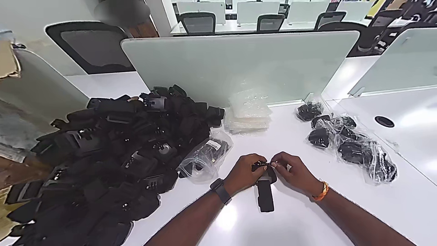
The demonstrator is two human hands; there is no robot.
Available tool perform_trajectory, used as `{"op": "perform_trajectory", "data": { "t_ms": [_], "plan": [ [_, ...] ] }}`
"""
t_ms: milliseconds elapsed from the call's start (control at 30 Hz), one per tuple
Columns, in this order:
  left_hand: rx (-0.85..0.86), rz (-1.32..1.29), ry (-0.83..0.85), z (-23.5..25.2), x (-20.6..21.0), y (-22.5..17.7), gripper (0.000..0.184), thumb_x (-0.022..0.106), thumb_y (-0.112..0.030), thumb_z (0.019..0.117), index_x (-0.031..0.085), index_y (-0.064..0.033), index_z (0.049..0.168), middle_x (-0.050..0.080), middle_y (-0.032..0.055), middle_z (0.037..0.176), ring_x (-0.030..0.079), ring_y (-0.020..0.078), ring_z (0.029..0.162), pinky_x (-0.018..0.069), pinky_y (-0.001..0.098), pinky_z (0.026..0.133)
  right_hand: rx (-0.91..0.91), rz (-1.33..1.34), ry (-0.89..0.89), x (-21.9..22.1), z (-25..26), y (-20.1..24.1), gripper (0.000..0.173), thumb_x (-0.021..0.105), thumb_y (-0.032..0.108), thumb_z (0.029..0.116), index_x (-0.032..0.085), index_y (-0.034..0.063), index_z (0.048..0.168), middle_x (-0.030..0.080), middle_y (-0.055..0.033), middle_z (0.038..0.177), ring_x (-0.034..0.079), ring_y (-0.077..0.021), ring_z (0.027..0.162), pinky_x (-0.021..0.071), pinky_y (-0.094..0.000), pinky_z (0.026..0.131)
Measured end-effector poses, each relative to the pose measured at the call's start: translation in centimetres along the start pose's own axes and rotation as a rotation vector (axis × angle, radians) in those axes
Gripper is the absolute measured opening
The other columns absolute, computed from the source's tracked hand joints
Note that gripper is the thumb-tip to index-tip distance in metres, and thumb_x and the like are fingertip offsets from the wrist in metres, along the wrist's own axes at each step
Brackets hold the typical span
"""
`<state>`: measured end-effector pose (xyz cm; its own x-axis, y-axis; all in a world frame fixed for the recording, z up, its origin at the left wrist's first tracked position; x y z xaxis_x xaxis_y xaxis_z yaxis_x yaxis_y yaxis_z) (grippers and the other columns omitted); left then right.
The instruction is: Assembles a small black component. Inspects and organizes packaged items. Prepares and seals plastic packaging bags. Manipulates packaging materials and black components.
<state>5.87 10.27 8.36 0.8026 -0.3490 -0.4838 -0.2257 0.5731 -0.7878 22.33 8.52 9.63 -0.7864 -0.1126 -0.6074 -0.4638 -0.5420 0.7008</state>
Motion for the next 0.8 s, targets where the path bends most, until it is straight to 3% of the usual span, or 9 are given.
{"op": "perform_trajectory", "data": {
  "t_ms": [100,200,267,367,500,567,633,700,800],
  "plan": [
    [0.008,0.002,-0.009,-0.1,-0.2,0.0,0.021,0.067,-0.019,0.0978,0.073,-0.0025,0.110,0.073,0.0100,0.104,0.068,0.0123,0.095,0.0560,0.0272,0.088,-0.091,0.042,-0.010,0.1,0.0,0.7,0.019,0.065,0.010,0.0924,0.060,0.0033,0.110,0.063,-0.0092,0.111,0.062,-0.0112,0.095,0.0536,-0.0262,0.079],
    [0.006,-0.004,-0.013,-0.1,-0.1,0.0,0.021,0.067,-0.019,0.0977,0.073,-0.0026,0.109,0.073,0.0097,0.103,0.068,0.0119,0.093,0.0563,0.0268,0.086,-0.042,0.007,0.001,0.1,0.0,0.5,0.037,0.067,0.024,0.0952,0.056,0.0035,0.124,0.061,-0.0116,0.125,0.059,-0.0164,0.115,0.0520,-0.0324,0.094],
    [0.002,-0.002,-0.010,-0.1,-0.1,0.0,0.021,0.067,-0.020,0.0978,0.073,-0.0023,0.109,0.073,0.0100,0.103,0.068,0.0122,0.093,0.0564,0.0271,0.087,0.007,-0.067,0.013,0.1,0.0,-0.1,0.034,0.057,0.033,0.1029,0.063,0.0064,0.123,0.067,-0.0074,0.117,0.063,-0.0144,0.110,0.0521,-0.0350,0.096],
    [-0.001,0.003,-0.002,-0.1,-0.1,0.0,0.021,0.067,-0.019,0.0978,0.073,-0.0023,0.109,0.073,0.0101,0.103,0.068,0.0126,0.094,0.0561,0.0275,0.087,0.025,-0.132,0.017,0.1,-0.1,-0.4,0.028,0.050,0.031,0.1069,0.068,0.0098,0.116,0.071,-0.0017,0.099,0.066,-0.0105,0.095,0.0530,-0.0359,0.090],
    [-0.010,0.006,0.007,0.0,-0.1,-0.1,0.020,0.067,-0.018,0.0971,0.073,-0.0022,0.108,0.072,0.0098,0.102,0.068,0.0119,0.093,0.0559,0.0270,0.087,-0.052,-0.005,0.078,0.4,0.2,0.4,0.026,0.059,0.006,0.0932,0.062,0.0052,0.119,0.065,-0.0069,0.115,0.061,-0.0143,0.110,0.0513,-0.0355,0.099],
    [-0.006,0.004,0.006,0.0,-0.1,-0.2,0.020,0.067,-0.018,0.0972,0.073,-0.0019,0.108,0.072,0.0102,0.103,0.068,0.0121,0.094,0.0558,0.0271,0.088,-0.061,0.014,0.071,0.4,0.1,0.5,0.031,0.061,0.010,0.0929,0.061,0.0045,0.123,0.062,-0.0097,0.122,0.058,-0.0177,0.119,0.0476,-0.0379,0.105],
    [-0.002,-0.002,0.006,-0.1,0.0,0.0,0.021,0.067,-0.019,0.0977,0.073,-0.0018,0.108,0.072,0.0102,0.103,0.068,0.0120,0.094,0.0564,0.0272,0.087,-0.038,-0.025,0.053,0.3,0.0,0.1,0.033,0.061,0.024,0.0985,0.062,0.0073,0.126,0.064,-0.0075,0.126,0.057,-0.0174,0.123,0.0455,-0.0407,0.109],
    [-0.008,-0.005,0.011,-0.1,0.0,0.0,0.021,0.067,-0.019,0.0978,0.073,-0.0021,0.108,0.072,0.0099,0.103,0.068,0.0117,0.094,0.0565,0.0272,0.087,-0.025,-0.101,0.010,0.2,-0.2,-0.1,0.029,0.057,0.031,0.1032,0.067,0.0105,0.121,0.071,-0.0020,0.115,0.062,-0.0137,0.115,0.0470,-0.0406,0.105],
    [-0.017,0.000,0.012,0.0,0.1,-0.1,0.021,0.068,-0.020,0.0974,0.074,-0.0024,0.108,0.073,0.0095,0.103,0.068,0.0112,0.093,0.0563,0.0265,0.086,-0.085,-0.163,-0.054,-0.2,-0.4,0.3,0.020,0.062,0.028,0.1015,0.072,0.0144,0.112,0.073,0.0020,0.107,0.064,-0.0103,0.109,0.0470,-0.0378,0.103]
  ]
}}
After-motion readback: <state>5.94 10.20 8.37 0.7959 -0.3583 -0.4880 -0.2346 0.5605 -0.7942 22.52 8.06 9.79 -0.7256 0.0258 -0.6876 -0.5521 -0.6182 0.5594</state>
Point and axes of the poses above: each hand's wrist, its own z-axis towards the middle knuckle, its own x-axis out of the palm, y = z × x, the point moved 8 cm from there along z, towards the middle knuckle
